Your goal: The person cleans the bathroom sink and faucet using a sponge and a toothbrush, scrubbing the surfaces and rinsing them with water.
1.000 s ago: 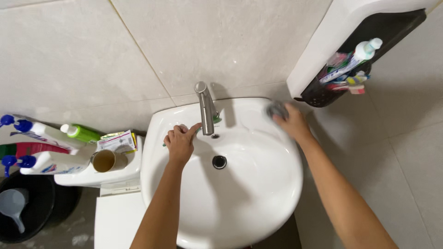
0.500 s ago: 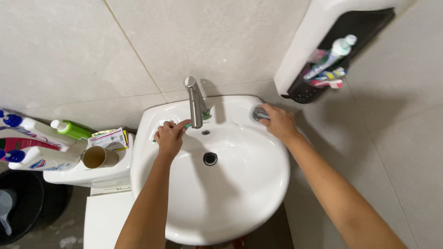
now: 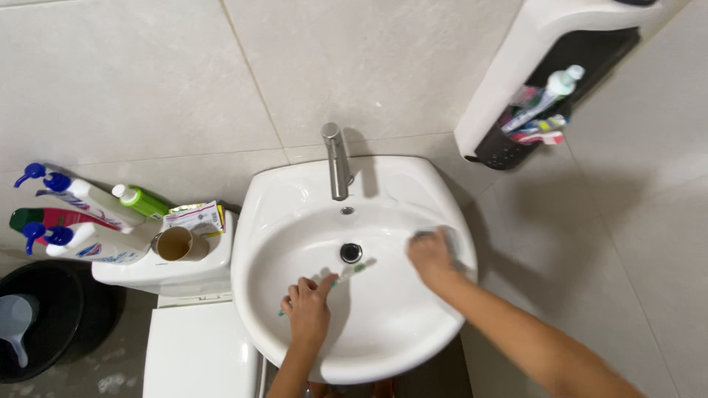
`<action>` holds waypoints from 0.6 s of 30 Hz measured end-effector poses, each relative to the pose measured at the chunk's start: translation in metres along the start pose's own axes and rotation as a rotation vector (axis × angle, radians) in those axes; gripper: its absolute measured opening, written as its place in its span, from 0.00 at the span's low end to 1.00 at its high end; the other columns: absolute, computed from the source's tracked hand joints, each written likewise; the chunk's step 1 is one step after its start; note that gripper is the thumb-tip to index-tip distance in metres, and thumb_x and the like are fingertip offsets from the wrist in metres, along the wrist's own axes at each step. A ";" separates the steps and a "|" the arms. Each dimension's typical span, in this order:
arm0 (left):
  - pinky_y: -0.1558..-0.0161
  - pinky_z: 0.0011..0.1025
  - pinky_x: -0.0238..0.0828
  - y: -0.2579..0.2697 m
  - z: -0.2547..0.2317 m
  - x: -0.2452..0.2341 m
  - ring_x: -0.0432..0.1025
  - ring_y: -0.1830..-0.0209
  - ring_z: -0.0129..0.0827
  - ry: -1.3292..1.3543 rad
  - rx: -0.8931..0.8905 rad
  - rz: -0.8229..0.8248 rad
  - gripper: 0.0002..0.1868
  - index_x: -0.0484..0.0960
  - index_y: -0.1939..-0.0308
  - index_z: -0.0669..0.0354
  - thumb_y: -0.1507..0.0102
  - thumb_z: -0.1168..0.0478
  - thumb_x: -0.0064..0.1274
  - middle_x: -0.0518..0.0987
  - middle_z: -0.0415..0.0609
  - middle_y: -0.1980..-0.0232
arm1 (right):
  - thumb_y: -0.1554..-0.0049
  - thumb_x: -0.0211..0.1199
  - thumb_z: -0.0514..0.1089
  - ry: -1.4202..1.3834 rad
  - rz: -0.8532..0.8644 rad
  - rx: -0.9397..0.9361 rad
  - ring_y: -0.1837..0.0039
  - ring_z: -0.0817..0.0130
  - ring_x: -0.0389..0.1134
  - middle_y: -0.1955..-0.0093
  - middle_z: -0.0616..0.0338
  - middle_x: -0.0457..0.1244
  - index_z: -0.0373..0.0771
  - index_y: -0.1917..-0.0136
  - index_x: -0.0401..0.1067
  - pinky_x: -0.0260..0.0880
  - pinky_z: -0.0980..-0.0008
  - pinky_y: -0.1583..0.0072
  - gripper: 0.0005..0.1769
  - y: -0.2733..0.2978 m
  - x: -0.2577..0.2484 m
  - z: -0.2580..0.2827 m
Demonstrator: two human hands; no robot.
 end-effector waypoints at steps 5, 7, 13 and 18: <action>0.43 0.50 0.56 0.000 0.011 0.000 0.65 0.52 0.38 0.043 -0.046 -0.029 0.28 0.82 0.43 0.27 0.36 0.71 0.47 0.73 0.44 0.54 | 0.46 0.63 0.39 -0.011 0.315 -0.037 0.48 0.59 0.72 0.52 0.53 0.71 0.40 0.52 0.80 0.59 0.48 0.31 0.09 -0.049 0.054 0.063; 0.43 0.49 0.56 0.001 0.010 -0.002 0.65 0.53 0.39 0.079 -0.025 -0.029 0.24 0.82 0.42 0.28 0.33 0.68 0.46 0.73 0.45 0.54 | 0.42 0.61 0.39 -0.042 0.270 0.049 0.50 0.59 0.74 0.53 0.52 0.72 0.41 0.53 0.81 0.62 0.45 0.34 0.08 -0.032 0.043 0.028; 0.43 0.48 0.57 0.001 -0.002 -0.007 0.65 0.51 0.38 0.131 -0.006 0.010 0.30 0.82 0.42 0.30 0.38 0.73 0.46 0.72 0.45 0.53 | 0.45 0.61 0.37 0.041 0.356 0.074 0.56 0.65 0.75 0.58 0.53 0.72 0.36 0.45 0.75 0.58 0.41 0.32 0.14 0.034 -0.005 -0.025; 0.41 0.51 0.56 -0.001 -0.006 -0.001 0.65 0.52 0.38 0.090 0.044 0.079 0.31 0.81 0.41 0.30 0.37 0.75 0.45 0.72 0.45 0.53 | 0.51 0.64 0.42 0.117 -0.068 0.126 0.62 0.67 0.73 0.65 0.59 0.71 0.34 0.49 0.78 0.64 0.43 0.43 0.17 -0.041 0.007 0.053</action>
Point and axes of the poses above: each hand's wrist, its own y-axis away from the middle knuckle, its own x-axis out of the palm, z = x × y, the point moved 10 cm from there along -y, towards the middle knuckle
